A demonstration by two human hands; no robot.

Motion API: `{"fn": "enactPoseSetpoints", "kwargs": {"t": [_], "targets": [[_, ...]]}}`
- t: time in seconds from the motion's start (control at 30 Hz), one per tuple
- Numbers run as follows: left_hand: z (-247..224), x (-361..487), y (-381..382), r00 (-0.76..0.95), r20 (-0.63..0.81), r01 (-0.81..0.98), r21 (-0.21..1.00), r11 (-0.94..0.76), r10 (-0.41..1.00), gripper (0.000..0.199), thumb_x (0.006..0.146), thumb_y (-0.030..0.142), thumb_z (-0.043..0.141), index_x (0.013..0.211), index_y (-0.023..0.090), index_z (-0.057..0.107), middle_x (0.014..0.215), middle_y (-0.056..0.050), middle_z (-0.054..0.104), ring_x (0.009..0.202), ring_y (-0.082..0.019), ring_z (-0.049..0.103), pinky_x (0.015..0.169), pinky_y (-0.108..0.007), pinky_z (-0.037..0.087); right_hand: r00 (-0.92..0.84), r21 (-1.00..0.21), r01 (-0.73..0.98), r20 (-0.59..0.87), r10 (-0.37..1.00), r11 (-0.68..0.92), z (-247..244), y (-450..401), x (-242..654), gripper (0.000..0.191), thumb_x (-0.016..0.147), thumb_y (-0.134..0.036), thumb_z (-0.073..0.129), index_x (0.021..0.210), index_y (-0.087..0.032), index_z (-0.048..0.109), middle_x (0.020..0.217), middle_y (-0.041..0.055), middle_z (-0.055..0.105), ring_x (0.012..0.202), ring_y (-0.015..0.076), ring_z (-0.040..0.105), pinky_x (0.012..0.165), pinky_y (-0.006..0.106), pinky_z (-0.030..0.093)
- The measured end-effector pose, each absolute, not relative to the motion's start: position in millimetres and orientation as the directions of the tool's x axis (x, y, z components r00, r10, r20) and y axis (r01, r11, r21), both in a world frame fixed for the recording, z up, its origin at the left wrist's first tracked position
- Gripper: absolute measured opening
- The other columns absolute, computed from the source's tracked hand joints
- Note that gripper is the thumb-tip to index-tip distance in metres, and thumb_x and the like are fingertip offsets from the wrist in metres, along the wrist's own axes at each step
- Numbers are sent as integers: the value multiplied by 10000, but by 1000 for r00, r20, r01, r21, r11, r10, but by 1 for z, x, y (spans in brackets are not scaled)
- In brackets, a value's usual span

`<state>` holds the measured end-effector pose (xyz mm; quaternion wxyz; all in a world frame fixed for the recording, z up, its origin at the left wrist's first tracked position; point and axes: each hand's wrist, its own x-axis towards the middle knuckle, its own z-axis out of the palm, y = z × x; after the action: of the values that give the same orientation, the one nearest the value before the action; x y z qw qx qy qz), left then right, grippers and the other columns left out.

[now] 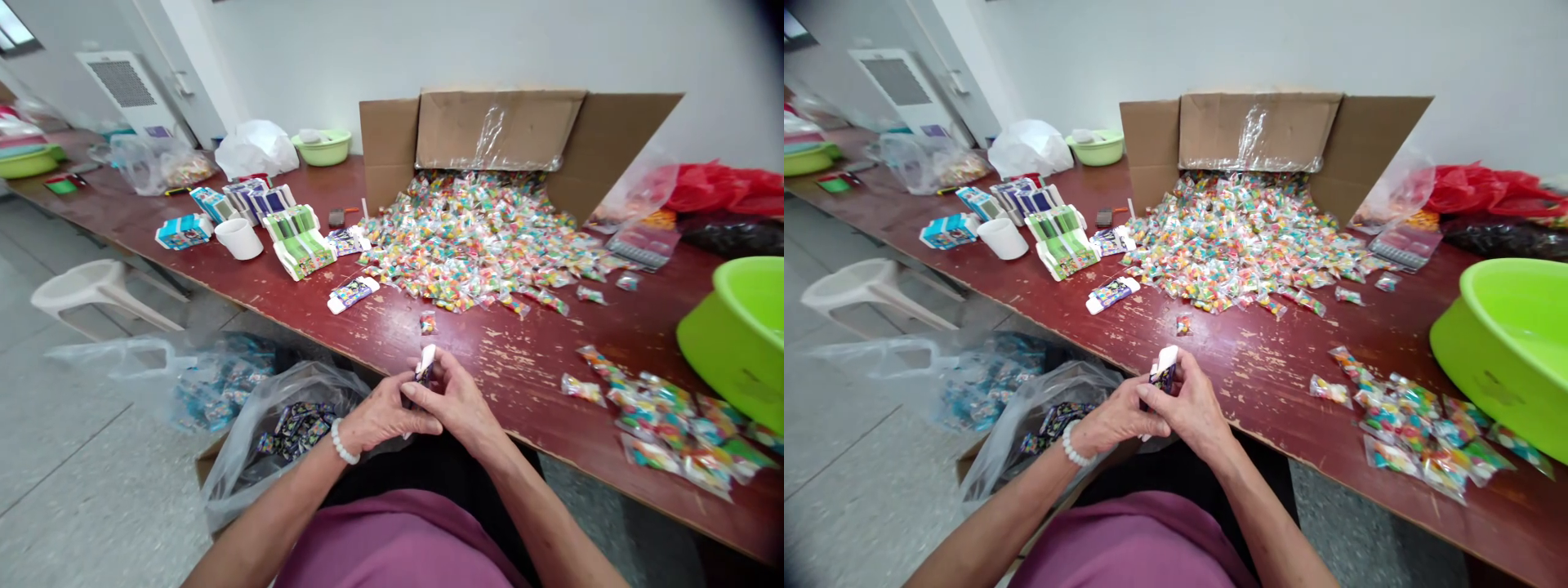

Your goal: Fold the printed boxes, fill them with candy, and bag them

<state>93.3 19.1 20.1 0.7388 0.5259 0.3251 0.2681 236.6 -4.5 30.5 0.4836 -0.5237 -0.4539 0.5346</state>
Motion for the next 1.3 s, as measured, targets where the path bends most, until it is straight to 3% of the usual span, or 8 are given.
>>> {"fn": "enactPoseSetpoints", "kwargs": {"t": [0.27,0.47,0.63,0.77,0.9,1.03,1.17,1.3], "targets": [[27,94,20,727,-241,-80,901,427,643,725,488,563,889,1017,106,697,710,-52,675,627,-171,621,583,-254,474,-67,-965,-209,-145,987,-156,42,-9,242,476,679,-342,786,1090,-210,585,946,41,712,869,200,685,771,325,564],[22,91,22,740,-251,-140,850,508,624,708,530,615,852,997,113,675,836,-111,716,608,-190,681,555,-259,531,-95,-968,-216,-111,989,-130,43,-12,251,505,767,-344,723,1228,-203,572,969,44,699,740,160,645,565,242,494],[18,86,29,743,-305,-132,806,577,596,463,758,492,756,1010,114,670,858,-123,724,608,-216,712,556,-302,580,-54,-922,-356,-140,989,-150,39,-12,259,534,772,-386,735,1251,-214,572,1102,78,699,907,220,676,743,323,552],[16,79,31,732,-335,-129,786,604,593,389,779,379,753,1062,126,668,810,-83,707,584,-220,712,546,-305,577,68,-907,-392,-192,979,-151,44,-7,271,556,745,-426,722,1232,-211,559,1182,107,682,964,253,671,762,370,555],[12,70,32,688,-315,-212,774,597,653,409,740,294,791,1093,119,679,840,-66,692,729,-235,735,683,-323,590,270,-990,43,-121,955,-138,39,10,295,475,760,-489,660,1123,-187,612,1064,108,705,876,248,663,743,370,523],[12,62,31,662,-259,-315,756,574,703,456,671,260,845,1074,123,680,880,-72,709,795,-259,738,798,-405,586,367,-738,638,39,929,-221,9,27,310,596,761,-453,646,1237,-104,560,1041,187,689,978,357,637,843,482,477],[18,59,27,667,-243,-346,737,581,705,476,635,293,873,1036,122,682,825,-52,704,763,-272,745,761,-411,598,368,-538,815,191,910,-217,-16,25,302,759,792,-447,632,1401,-46,421,1354,299,532,1222,478,482,951,630,382],[25,62,23,607,-276,-336,761,555,745,417,653,321,865,968,122,680,743,-31,692,647,-246,735,642,-364,602,366,-623,777,339,867,-84,-3,9,285,698,825,-481,608,1408,-134,444,1461,233,464,1295,448,426,1019,656,324]]}}
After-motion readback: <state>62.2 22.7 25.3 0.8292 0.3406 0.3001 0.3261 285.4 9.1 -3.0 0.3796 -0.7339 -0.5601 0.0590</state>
